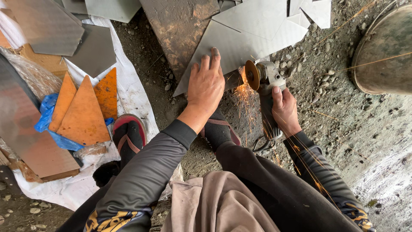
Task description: The person uses an angle grinder to cut metal sheets into smaller pieces. They hold the sheet with one hand and operate the grinder with the other, producing sparks as the blade cuts through the metal. The cut pieces are placed on the ground nearby.
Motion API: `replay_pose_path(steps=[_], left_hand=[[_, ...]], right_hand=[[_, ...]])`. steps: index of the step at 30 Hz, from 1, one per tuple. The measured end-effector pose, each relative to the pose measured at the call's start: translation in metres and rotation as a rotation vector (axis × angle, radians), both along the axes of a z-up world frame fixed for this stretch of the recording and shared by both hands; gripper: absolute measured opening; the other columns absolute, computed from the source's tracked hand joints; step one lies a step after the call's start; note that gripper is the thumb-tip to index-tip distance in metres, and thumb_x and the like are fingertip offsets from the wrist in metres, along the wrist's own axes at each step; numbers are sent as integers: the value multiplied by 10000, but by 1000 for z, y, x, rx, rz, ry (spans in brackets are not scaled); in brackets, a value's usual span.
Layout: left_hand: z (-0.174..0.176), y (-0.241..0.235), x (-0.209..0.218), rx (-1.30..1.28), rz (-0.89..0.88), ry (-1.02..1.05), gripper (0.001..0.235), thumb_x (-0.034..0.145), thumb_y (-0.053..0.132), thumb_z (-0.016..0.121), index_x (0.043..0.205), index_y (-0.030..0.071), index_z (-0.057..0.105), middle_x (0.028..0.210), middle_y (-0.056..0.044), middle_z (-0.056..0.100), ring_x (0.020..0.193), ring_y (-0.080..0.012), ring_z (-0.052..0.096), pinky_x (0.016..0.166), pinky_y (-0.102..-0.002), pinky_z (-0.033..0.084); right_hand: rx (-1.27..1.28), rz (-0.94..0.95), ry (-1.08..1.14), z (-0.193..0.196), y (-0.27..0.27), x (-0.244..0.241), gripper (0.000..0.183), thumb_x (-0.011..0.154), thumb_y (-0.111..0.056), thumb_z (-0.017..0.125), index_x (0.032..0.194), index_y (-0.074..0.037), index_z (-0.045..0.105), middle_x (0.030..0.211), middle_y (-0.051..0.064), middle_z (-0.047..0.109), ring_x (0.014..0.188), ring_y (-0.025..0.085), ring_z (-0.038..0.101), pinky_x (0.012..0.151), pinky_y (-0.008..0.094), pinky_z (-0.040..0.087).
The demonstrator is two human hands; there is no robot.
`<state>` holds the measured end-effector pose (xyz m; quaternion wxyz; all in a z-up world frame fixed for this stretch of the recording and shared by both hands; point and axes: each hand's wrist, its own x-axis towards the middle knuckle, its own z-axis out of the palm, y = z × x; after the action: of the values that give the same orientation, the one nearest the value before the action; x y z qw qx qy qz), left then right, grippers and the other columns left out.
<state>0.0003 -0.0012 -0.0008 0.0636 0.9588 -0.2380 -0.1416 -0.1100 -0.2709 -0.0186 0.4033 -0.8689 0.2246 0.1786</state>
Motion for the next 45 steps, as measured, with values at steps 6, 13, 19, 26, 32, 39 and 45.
replay_pose_path(steps=[6,13,19,26,32,39,45], left_hand=[[-1,1,-2,0,-2,-15,386,932,163,623,1227,-77,689,1519,-136,427,1239,-273,495,968,-427,500],[-1,1,-2,-2,3,-49,372,964,185,600,1215,-73,698,1502,-128,438,1252,-281,486,955,-440,503],[8,-1,2,65,-30,27,347,952,197,607,1174,-54,700,1525,-142,415,1280,-297,472,1004,-449,496],[2,-2,1,32,-2,-35,403,939,194,619,1237,-69,687,1488,-142,431,1265,-308,480,1002,-454,502],[4,-1,2,38,-6,3,336,932,180,623,1148,-57,724,1502,-141,426,1268,-300,476,999,-452,504],[4,-3,0,31,8,-9,311,917,182,637,1100,-41,753,1503,-141,428,1266,-308,474,1000,-448,501],[-2,-5,-3,25,-4,-64,298,895,195,657,1040,-34,782,1476,-160,443,1264,-337,473,1005,-445,495]], right_hand=[[-30,-30,13,-4,-1,-1,781,1036,-696,407,1074,57,612,853,125,629,787,166,555,687,355,468],[-58,-31,-30,-10,-3,1,767,1053,-674,416,1009,69,603,788,105,587,741,151,506,654,361,445],[-67,-79,124,-5,-1,11,725,1063,-628,403,1033,62,623,815,127,604,742,179,526,650,403,431],[94,-47,-55,-1,3,8,748,1046,-633,448,1256,66,611,1070,122,714,988,168,637,870,338,509],[-15,-55,70,2,5,10,706,1058,-597,417,1193,64,627,1001,160,715,925,196,659,823,354,525],[-14,-10,-14,10,8,18,676,1081,-561,416,1187,72,626,1007,173,719,940,220,670,827,389,521],[-84,-1,77,13,8,26,650,1089,-546,398,1179,49,644,926,198,708,866,260,664,799,416,516]])
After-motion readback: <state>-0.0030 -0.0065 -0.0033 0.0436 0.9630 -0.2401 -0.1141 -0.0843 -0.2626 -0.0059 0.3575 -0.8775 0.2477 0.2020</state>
